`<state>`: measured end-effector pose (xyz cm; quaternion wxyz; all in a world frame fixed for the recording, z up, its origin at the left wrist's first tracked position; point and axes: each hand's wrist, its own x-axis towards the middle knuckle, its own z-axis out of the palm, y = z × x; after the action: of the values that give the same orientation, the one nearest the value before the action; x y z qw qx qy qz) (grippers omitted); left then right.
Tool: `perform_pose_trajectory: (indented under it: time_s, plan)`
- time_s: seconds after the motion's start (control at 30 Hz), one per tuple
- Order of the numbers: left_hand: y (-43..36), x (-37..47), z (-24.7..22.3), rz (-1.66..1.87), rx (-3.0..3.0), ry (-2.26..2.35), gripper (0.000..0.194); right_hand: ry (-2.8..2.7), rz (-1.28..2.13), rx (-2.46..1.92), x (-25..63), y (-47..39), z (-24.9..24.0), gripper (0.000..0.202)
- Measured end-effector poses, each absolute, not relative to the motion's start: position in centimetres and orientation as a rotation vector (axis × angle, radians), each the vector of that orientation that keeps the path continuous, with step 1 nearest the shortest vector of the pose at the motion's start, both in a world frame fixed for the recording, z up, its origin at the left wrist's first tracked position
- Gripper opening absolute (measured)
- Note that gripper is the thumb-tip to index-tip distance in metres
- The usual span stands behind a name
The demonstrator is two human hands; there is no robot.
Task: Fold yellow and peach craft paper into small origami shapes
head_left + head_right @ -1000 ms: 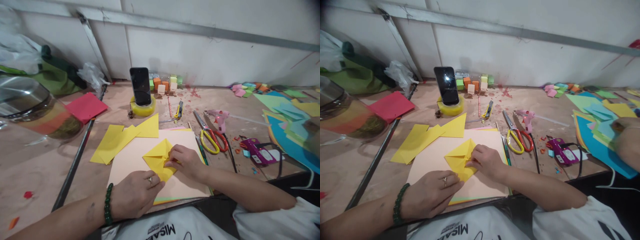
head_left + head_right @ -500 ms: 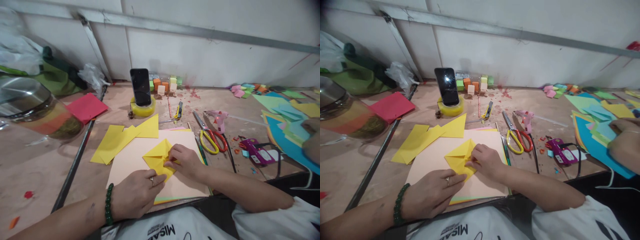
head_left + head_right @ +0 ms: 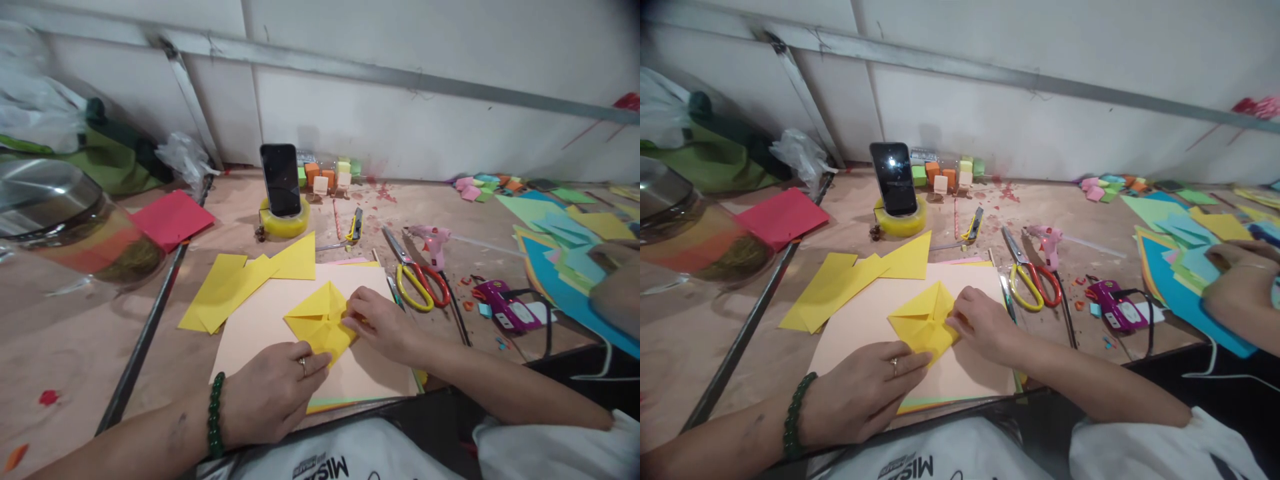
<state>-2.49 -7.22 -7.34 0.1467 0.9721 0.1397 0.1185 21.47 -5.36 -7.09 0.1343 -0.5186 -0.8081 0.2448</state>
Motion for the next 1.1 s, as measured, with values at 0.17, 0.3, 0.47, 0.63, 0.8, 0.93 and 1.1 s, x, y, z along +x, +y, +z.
perform_pose_trajectory:
  time_s: [0.17, 0.3, 0.47, 0.63, 0.8, 0.93, 1.1]
  plan:
    - [-7.26, -2.54, -7.48, 0.347, 2.794, 0.406, 0.031, -2.318, 0.727, -1.525, 21.49, -5.38, -7.35, 0.015]
    - [-7.2, -2.47, -7.41, 0.352, 2.791, 0.401, 0.029, -2.332, 0.699, -1.498, 21.58, -5.53, -7.48, 0.013]
    - [-7.12, -2.42, -7.05, 0.343, 2.778, 0.403, 0.028, -2.334, 0.733, -1.487, 21.61, -5.4, -7.32, 0.014]
    - [-7.14, -2.34, -6.87, 0.338, 2.77, 0.404, 0.028, -2.358, 0.715, -1.461, 21.61, -5.34, -7.28, 0.013]
    - [-7.12, -2.18, -6.72, 0.332, 2.765, 0.413, 0.024, -2.348, 0.674, -1.434, 21.68, -5.49, -7.59, 0.015]
    - [-7.08, -2.13, -6.59, 0.328, 2.761, 0.42, 0.022, -2.325, 0.658, -1.421, 21.75, -5.66, -7.8, 0.014]
    - [-7.06, -2.07, -6.56, 0.337, 2.755, 0.409, 0.021, -2.3, 0.628, -1.388, 21.83, -5.77, -8.07, 0.017]
